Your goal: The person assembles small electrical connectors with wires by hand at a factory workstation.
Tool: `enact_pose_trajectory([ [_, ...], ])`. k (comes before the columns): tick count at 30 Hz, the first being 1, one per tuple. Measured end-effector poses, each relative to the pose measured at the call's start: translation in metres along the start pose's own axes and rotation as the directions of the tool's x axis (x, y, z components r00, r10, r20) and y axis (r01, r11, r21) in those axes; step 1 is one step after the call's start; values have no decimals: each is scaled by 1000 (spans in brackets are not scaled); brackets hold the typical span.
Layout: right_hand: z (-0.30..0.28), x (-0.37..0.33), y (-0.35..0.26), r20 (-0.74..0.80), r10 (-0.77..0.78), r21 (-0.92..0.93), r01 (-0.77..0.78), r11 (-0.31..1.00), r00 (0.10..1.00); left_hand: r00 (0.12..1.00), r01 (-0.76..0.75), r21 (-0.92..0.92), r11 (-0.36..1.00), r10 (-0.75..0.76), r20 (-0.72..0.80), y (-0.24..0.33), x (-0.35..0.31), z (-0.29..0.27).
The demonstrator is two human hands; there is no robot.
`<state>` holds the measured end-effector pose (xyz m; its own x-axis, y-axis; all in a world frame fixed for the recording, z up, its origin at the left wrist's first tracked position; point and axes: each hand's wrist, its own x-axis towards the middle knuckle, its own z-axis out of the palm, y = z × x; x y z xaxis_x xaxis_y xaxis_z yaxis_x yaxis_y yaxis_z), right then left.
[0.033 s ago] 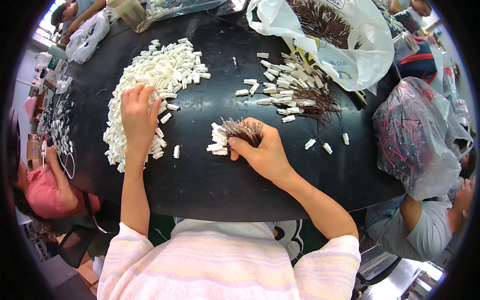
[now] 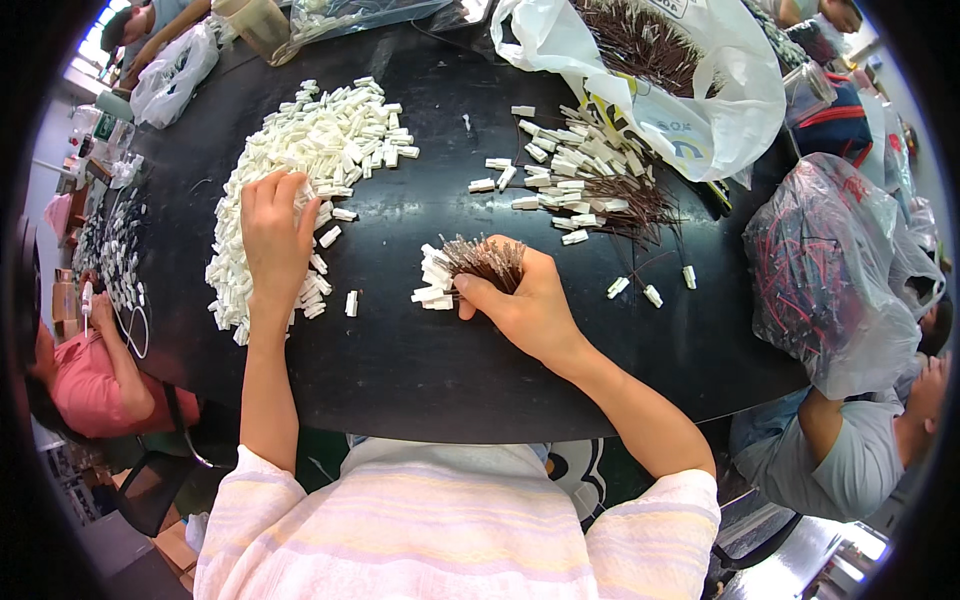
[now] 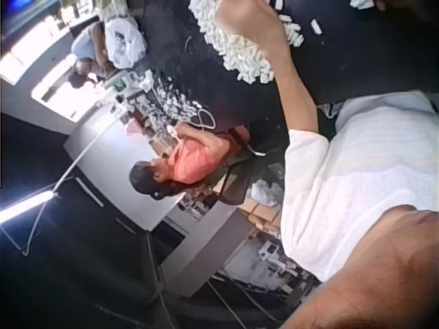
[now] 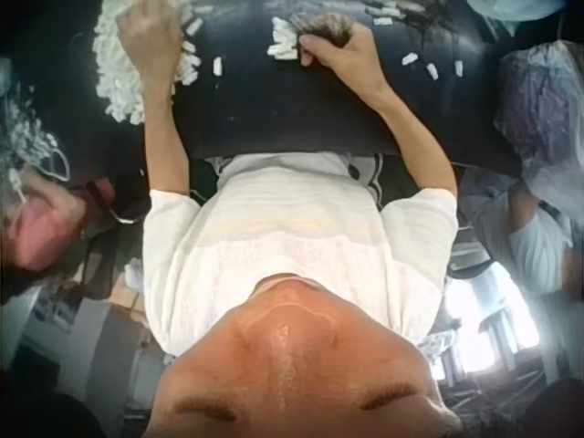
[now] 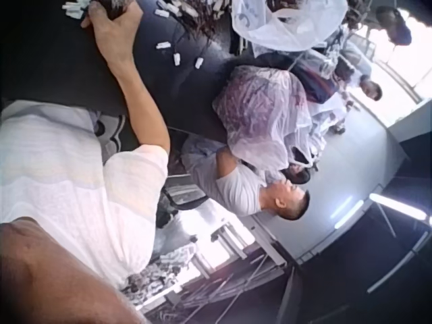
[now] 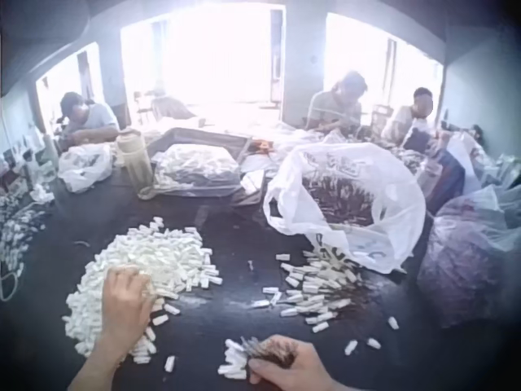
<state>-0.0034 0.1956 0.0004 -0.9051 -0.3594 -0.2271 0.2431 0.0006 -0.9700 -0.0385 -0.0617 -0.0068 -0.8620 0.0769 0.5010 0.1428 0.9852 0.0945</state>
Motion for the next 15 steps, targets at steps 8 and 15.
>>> enact_pose_trajectory([
  [8,-4,1,3,6,-33,181,32,983,999,999,-20,37,999,19,44,-6,-1,8],
  [15,-5,1,5,5,-53,223,50,973,999,981,73,-170,983,-102,-167,-17,5,3],
])
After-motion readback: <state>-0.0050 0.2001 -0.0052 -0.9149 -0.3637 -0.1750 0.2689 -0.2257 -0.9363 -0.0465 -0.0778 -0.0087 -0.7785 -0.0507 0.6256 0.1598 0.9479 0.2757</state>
